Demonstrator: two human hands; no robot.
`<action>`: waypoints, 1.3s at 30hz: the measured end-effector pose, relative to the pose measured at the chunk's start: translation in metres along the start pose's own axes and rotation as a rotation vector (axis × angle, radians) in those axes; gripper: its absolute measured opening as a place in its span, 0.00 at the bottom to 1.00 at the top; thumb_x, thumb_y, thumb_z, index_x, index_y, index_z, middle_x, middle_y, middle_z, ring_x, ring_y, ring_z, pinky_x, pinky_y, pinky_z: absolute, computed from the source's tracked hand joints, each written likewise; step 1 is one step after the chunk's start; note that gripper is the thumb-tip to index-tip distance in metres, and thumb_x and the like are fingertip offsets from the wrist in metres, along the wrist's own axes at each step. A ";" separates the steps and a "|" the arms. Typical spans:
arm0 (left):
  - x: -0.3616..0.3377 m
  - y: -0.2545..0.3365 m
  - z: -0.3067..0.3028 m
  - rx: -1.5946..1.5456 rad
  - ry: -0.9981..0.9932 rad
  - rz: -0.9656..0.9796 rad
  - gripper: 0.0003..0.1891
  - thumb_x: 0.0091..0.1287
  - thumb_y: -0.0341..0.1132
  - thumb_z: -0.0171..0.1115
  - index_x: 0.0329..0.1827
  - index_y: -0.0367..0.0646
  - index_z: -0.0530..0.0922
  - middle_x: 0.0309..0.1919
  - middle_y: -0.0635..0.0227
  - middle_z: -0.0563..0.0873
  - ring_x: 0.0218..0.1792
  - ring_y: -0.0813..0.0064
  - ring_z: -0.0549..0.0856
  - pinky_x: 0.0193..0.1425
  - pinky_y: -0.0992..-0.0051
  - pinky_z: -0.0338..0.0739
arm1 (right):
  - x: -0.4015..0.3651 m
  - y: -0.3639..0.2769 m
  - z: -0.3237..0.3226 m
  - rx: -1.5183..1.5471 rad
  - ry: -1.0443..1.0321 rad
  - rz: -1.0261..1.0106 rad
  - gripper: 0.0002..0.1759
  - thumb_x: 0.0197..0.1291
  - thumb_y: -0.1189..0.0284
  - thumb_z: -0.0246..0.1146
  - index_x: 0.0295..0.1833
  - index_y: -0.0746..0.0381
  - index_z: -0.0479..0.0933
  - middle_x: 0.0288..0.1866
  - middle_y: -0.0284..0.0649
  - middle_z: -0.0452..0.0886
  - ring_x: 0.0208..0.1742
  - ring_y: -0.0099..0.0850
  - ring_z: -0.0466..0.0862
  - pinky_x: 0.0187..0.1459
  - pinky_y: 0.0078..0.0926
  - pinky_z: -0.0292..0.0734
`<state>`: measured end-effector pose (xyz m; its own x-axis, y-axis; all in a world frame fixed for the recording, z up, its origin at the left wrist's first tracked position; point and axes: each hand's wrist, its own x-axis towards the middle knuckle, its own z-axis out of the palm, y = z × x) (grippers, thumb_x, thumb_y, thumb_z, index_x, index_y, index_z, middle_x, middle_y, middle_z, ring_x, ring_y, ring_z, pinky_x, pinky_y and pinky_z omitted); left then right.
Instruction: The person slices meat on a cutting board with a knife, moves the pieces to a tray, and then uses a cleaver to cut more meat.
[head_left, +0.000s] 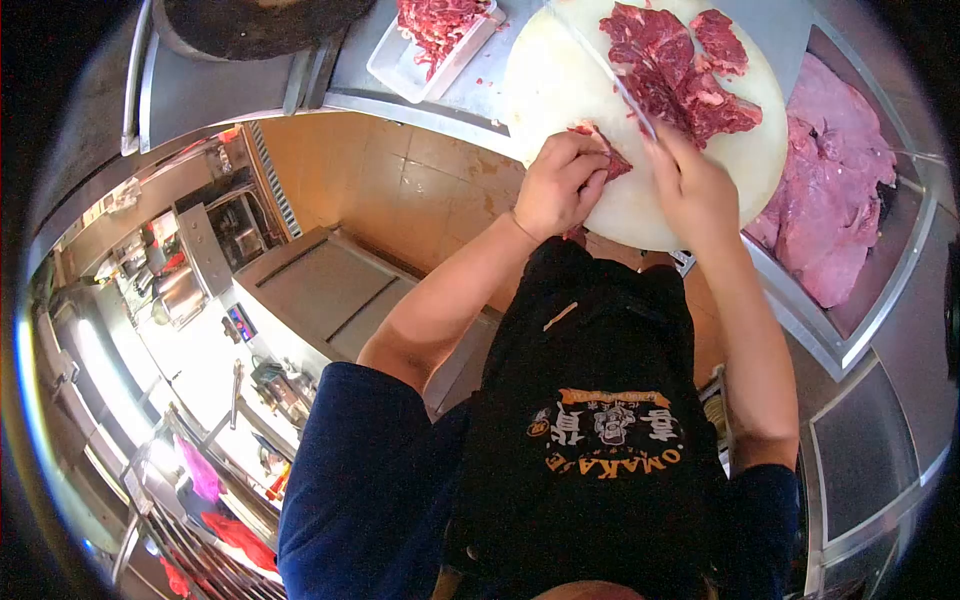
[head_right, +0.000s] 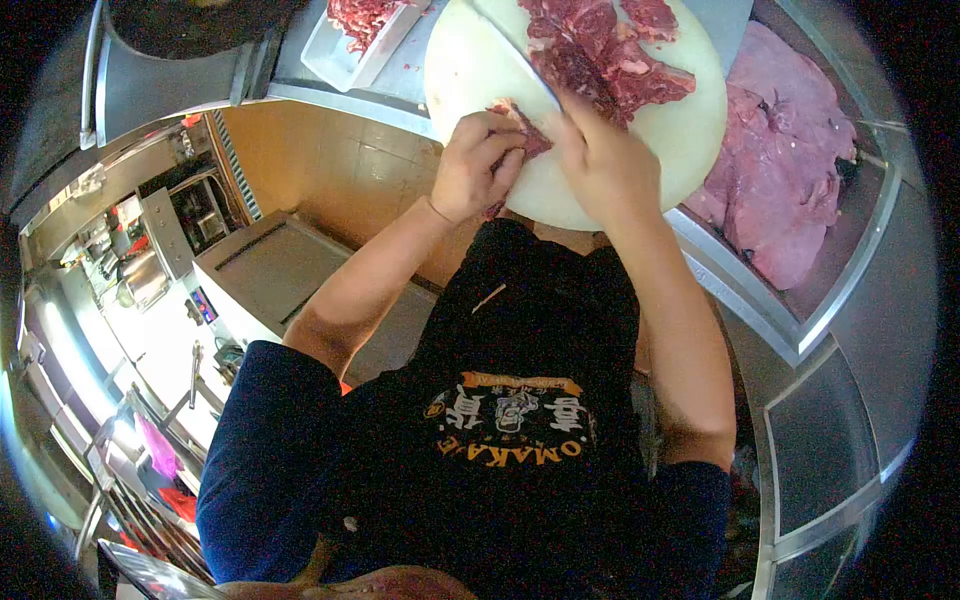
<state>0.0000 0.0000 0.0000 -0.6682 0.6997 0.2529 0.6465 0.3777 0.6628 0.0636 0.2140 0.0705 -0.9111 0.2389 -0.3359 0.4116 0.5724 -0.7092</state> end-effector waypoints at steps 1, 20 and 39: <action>-0.002 0.003 -0.003 0.007 0.002 0.005 0.12 0.58 0.24 0.74 0.45 0.42 0.90 0.53 0.61 0.88 0.59 0.54 0.85 0.66 0.60 0.81 | -0.027 0.010 -0.006 0.020 -0.048 -0.025 0.24 0.75 0.62 0.68 0.71 0.59 0.81 0.56 0.58 0.89 0.58 0.51 0.90 0.59 0.44 0.84; 0.008 0.001 0.002 0.011 0.089 0.026 0.12 0.59 0.25 0.73 0.46 0.42 0.89 0.49 0.59 0.86 0.52 0.52 0.85 0.60 0.58 0.82 | 0.010 -0.003 -0.005 -0.019 0.017 0.006 0.22 0.80 0.56 0.60 0.70 0.53 0.82 0.52 0.53 0.89 0.52 0.53 0.90 0.53 0.45 0.84; 0.012 0.011 -0.014 0.073 0.018 0.020 0.10 0.59 0.25 0.73 0.44 0.42 0.89 0.49 0.60 0.88 0.52 0.56 0.86 0.60 0.59 0.82 | 0.039 0.003 0.016 -0.045 0.075 -0.114 0.22 0.79 0.57 0.59 0.73 0.47 0.79 0.46 0.52 0.90 0.46 0.56 0.90 0.48 0.52 0.85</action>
<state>-0.0056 0.0038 0.0205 -0.6611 0.6968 0.2782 0.6842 0.4077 0.6047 0.0300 0.2125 0.0453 -0.9519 0.2271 -0.2059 0.3049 0.6336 -0.7110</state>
